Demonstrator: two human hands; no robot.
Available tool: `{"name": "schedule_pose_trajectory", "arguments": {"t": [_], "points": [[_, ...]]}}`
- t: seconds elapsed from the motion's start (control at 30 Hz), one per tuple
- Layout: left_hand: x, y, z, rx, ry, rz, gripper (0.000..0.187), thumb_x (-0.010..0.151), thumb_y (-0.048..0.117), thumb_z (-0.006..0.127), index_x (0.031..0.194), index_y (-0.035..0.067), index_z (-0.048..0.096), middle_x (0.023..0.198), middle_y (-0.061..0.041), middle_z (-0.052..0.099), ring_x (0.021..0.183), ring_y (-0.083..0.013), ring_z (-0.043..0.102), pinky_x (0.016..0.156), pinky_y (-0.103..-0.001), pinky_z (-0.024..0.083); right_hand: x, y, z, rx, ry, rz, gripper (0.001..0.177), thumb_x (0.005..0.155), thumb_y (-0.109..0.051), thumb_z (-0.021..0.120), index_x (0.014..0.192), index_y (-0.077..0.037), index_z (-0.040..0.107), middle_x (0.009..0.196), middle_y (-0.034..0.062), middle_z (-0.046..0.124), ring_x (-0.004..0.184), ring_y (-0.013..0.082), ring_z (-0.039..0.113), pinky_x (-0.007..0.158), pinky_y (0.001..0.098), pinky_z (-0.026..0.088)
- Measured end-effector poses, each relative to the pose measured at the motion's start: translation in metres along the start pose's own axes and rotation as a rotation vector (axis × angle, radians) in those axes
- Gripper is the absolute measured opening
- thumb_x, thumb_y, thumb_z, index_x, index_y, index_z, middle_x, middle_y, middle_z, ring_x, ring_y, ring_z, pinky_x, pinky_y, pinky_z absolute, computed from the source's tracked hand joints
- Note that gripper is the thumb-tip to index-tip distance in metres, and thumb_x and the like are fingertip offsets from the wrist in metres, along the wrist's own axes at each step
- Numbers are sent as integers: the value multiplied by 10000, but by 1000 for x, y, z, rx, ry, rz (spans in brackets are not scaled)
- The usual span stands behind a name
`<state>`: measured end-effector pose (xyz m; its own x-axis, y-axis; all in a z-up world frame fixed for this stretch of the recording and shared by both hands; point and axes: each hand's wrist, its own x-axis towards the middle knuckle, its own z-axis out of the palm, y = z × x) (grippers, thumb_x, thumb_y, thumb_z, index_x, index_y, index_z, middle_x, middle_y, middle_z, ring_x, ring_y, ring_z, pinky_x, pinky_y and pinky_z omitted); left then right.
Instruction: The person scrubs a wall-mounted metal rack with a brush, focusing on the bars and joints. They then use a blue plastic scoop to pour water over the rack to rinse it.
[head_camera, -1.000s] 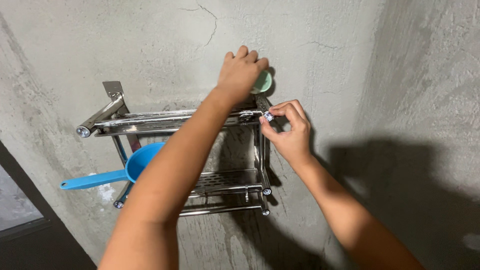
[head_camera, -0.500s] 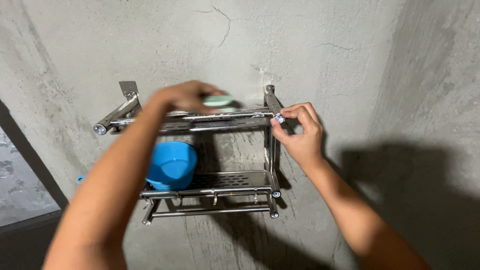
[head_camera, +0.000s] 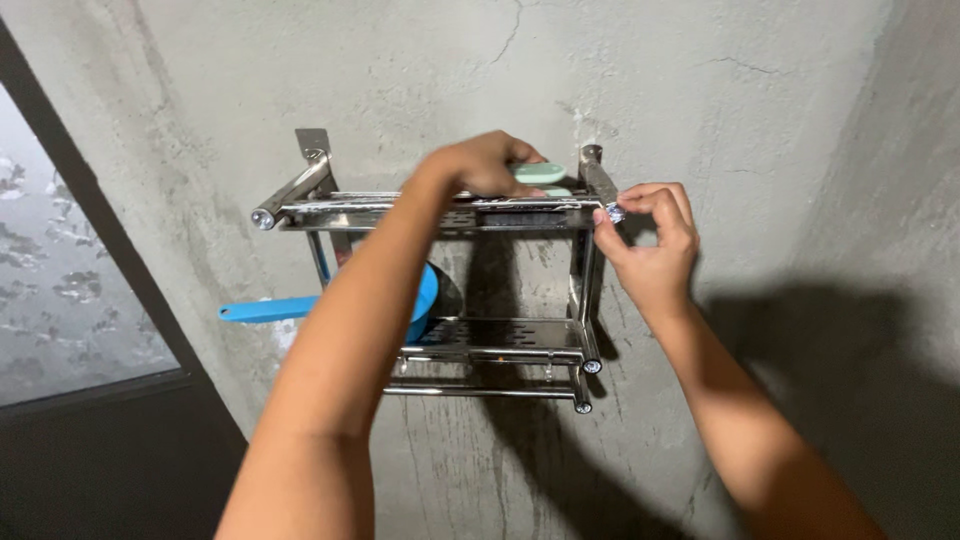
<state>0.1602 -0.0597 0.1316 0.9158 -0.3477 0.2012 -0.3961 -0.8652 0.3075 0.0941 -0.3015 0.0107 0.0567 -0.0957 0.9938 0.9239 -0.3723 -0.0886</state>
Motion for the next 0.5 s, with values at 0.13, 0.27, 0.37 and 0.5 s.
{"name": "schedule_pose_trajectory", "arguments": {"t": [0.13, 0.27, 0.37, 0.5], "points": [[-39, -39, -39, 89, -114, -180, 701, 740, 298, 831, 1408, 349, 628, 1370, -3, 691, 1250, -253, 624, 1093, -494, 405, -1, 0, -1, 1, 0, 5, 259, 876, 10, 834, 962, 19, 590, 1063, 132, 656, 987, 229, 662, 911, 323, 538], [-59, -69, -56, 138, -23, -310, 809, 676, 306, 923, 1424, 293, 614, 1391, -72, 657, 1281, -296, 594, 1123, -479, 436, -2, -1, 0, 5, 1, 12, 269, 875, 9, 833, 955, 19, 576, 1059, 129, 657, 988, 232, 658, 915, 328, 534], [-41, -58, -40, 160, 72, -265, 772, 683, 307, 926, 1397, 244, 639, 1347, -79, 686, 1249, -286, 632, 1108, -443, 471, -1, -2, 1, -18, 0, 7, 268, 877, 9, 832, 954, 17, 575, 1062, 133, 653, 990, 236, 656, 912, 329, 532], [-6, -25, -9, -45, 24, -91, 704, 677, 268, 924, 1335, 235, 678, 1294, -47, 725, 1206, -246, 659, 1081, -406, 485, -2, -6, 1, -23, 6, 20, 265, 881, 6, 830, 961, 19, 577, 1063, 135, 652, 981, 233, 655, 910, 334, 535]]}}
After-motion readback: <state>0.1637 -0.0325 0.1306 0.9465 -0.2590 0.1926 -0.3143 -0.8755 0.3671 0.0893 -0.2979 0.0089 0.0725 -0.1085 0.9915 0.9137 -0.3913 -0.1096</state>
